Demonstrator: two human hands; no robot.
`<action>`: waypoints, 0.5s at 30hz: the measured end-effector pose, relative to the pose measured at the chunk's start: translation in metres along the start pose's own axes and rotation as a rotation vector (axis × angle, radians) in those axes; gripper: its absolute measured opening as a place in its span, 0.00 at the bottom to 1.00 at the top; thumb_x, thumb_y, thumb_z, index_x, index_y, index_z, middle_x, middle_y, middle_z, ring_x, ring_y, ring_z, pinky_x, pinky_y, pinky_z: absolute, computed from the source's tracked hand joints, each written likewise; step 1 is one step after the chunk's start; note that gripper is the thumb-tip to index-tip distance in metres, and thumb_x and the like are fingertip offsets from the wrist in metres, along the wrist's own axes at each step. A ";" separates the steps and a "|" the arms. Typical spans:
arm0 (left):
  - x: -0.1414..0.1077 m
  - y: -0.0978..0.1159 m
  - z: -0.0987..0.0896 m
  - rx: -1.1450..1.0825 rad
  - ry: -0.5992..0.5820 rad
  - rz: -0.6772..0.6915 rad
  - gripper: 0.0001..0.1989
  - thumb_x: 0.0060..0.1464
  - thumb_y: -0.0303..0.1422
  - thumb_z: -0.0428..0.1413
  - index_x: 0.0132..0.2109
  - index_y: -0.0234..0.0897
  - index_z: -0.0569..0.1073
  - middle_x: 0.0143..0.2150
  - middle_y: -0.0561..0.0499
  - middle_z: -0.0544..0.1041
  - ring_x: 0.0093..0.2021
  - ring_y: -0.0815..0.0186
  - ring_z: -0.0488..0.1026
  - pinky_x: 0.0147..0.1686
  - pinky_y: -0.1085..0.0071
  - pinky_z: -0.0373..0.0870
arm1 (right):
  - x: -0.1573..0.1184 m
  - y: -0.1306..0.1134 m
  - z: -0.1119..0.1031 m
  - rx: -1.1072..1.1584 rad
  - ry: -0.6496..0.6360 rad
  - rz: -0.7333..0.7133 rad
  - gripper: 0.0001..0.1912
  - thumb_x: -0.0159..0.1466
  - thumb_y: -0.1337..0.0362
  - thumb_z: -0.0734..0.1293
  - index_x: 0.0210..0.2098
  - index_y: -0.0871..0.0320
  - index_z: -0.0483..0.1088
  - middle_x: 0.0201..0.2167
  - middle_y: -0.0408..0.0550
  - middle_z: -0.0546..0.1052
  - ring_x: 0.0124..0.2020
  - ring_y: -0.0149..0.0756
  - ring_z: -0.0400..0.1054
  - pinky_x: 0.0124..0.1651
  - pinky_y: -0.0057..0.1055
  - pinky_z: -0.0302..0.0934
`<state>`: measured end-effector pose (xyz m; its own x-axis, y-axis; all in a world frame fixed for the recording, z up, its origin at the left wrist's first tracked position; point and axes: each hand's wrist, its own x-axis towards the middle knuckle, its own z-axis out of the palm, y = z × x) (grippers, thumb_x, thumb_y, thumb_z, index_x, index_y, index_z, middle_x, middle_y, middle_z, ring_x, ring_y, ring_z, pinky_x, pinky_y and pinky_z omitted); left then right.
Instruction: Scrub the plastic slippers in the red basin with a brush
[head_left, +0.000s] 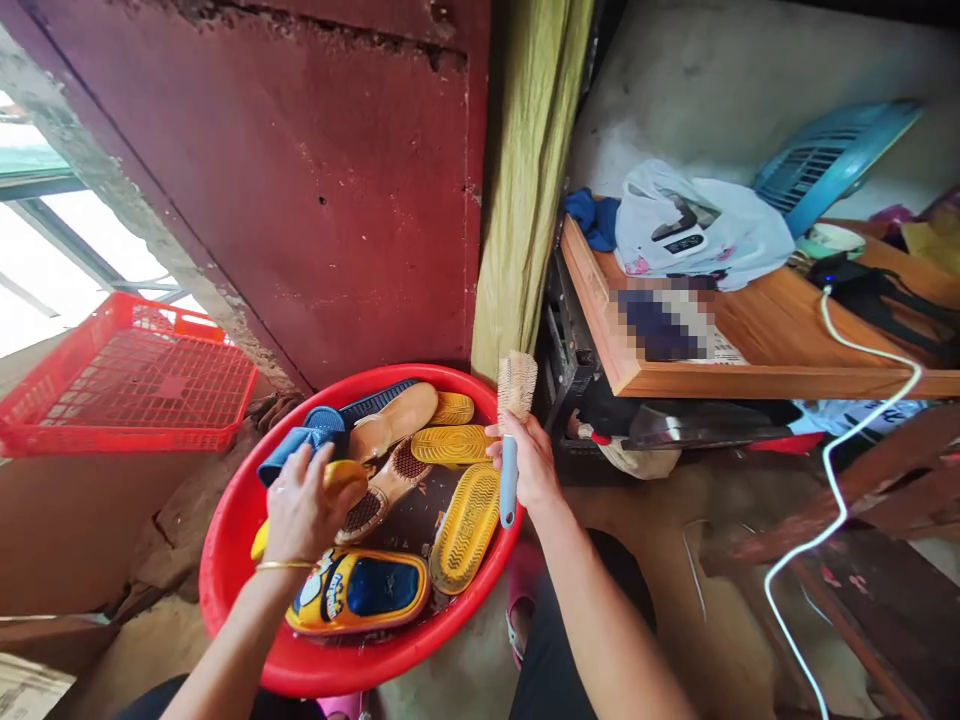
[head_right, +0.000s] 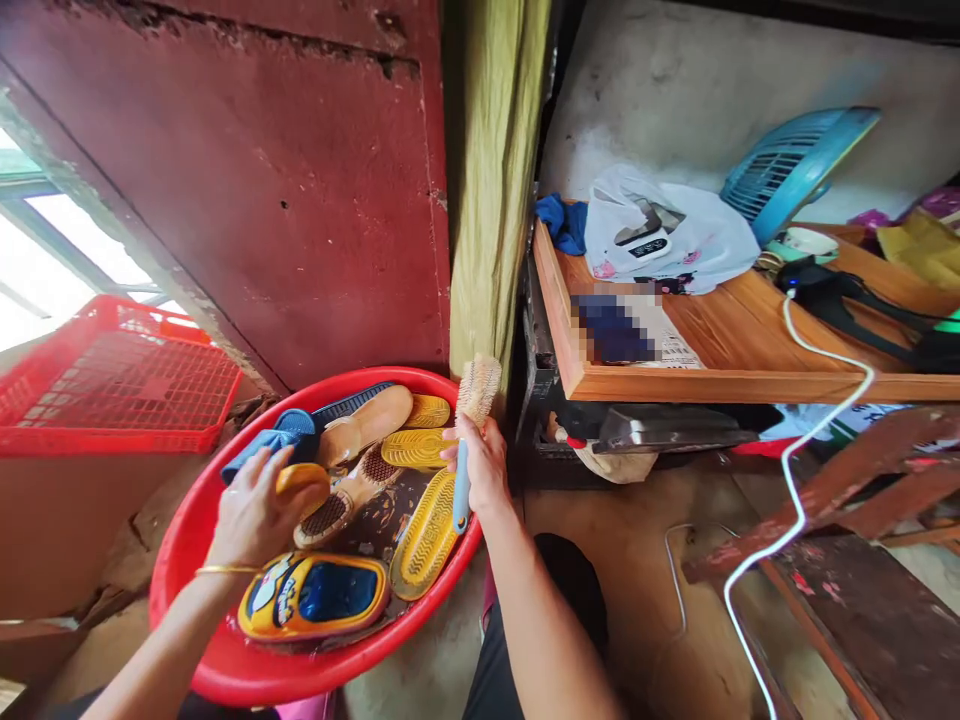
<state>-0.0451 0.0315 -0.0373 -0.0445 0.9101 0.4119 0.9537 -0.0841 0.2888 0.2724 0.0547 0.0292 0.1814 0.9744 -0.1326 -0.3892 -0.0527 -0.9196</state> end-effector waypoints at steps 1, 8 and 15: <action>-0.002 0.014 0.008 0.013 -0.017 0.074 0.31 0.62 0.48 0.49 0.64 0.33 0.65 0.68 0.29 0.65 0.70 0.40 0.61 0.62 0.43 0.62 | -0.002 -0.003 -0.003 0.003 -0.015 0.003 0.21 0.58 0.47 0.73 0.41 0.55 0.70 0.32 0.45 0.81 0.22 0.30 0.73 0.20 0.24 0.63; 0.029 0.098 0.075 0.207 -0.276 0.380 0.25 0.58 0.33 0.53 0.62 0.39 0.72 0.63 0.37 0.75 0.67 0.44 0.66 0.66 0.41 0.55 | -0.005 -0.009 -0.014 -0.029 -0.028 0.016 0.23 0.58 0.46 0.73 0.43 0.55 0.69 0.31 0.44 0.80 0.20 0.29 0.71 0.17 0.21 0.58; 0.076 0.102 0.130 0.279 -0.444 0.340 0.32 0.51 0.24 0.52 0.64 0.41 0.70 0.67 0.36 0.71 0.67 0.44 0.66 0.66 0.34 0.49 | 0.007 -0.003 -0.023 -0.115 -0.070 0.047 0.23 0.60 0.47 0.72 0.47 0.55 0.69 0.28 0.44 0.79 0.19 0.31 0.71 0.17 0.22 0.60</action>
<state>0.0873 0.1452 -0.0891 0.3459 0.9379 0.0251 0.9372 -0.3441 -0.0565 0.2956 0.0564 0.0224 0.1001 0.9830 -0.1541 -0.2892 -0.1195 -0.9498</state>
